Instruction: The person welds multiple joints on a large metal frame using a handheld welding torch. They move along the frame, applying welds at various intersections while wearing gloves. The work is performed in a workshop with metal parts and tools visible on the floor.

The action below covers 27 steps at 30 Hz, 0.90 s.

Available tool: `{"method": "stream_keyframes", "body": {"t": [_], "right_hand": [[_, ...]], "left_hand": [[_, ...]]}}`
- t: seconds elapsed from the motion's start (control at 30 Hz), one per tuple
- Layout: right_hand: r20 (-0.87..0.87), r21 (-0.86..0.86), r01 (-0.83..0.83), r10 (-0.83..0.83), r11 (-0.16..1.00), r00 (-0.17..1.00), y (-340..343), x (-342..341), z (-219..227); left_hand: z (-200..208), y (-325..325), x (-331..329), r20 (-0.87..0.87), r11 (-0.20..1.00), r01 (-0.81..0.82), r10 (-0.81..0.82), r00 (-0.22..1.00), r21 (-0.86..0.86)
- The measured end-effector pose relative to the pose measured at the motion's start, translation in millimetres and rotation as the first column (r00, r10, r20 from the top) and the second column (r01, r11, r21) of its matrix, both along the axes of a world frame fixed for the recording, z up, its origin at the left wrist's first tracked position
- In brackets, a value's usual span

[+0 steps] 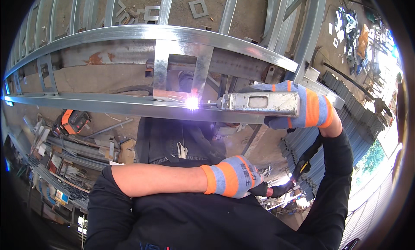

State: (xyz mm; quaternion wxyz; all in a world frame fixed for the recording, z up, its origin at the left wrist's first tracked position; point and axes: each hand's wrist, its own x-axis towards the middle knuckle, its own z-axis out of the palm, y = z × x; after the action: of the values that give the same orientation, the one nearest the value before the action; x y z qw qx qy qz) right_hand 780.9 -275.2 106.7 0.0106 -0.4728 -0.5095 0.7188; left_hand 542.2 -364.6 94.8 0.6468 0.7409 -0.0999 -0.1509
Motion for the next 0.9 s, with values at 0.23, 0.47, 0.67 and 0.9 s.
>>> {"method": "stream_keyframes", "body": {"t": [0.23, 0.47, 0.67, 0.9], "right_hand": [[-0.011, 0.034, -0.042, 0.042, 0.999, 0.999, 4, -2, -4], [-0.12, 0.035, 0.034, -0.029, 0.999, 0.992, 2, -1, -11], [-0.005, -0.15, 0.006, -0.007, 0.989, 1.0, 14, -5, -2], [-0.16, 0.183, 0.021, 0.008, 0.983, 0.987, -2, 6, -16]], "left_hand": [[1, 3, 5, -0.038, 0.999, 0.037, -0.037, 0.999, -0.022], [1, 4, 4, -0.03, 1.0, 0.02, -0.021, 0.999, -0.006], [-1, 8, 8, -0.07, 0.997, 0.054, -0.058, 0.996, -0.052], [-3, 0, 4, -0.004, 1.0, -0.008, 0.008, 1.0, -0.012]]}}
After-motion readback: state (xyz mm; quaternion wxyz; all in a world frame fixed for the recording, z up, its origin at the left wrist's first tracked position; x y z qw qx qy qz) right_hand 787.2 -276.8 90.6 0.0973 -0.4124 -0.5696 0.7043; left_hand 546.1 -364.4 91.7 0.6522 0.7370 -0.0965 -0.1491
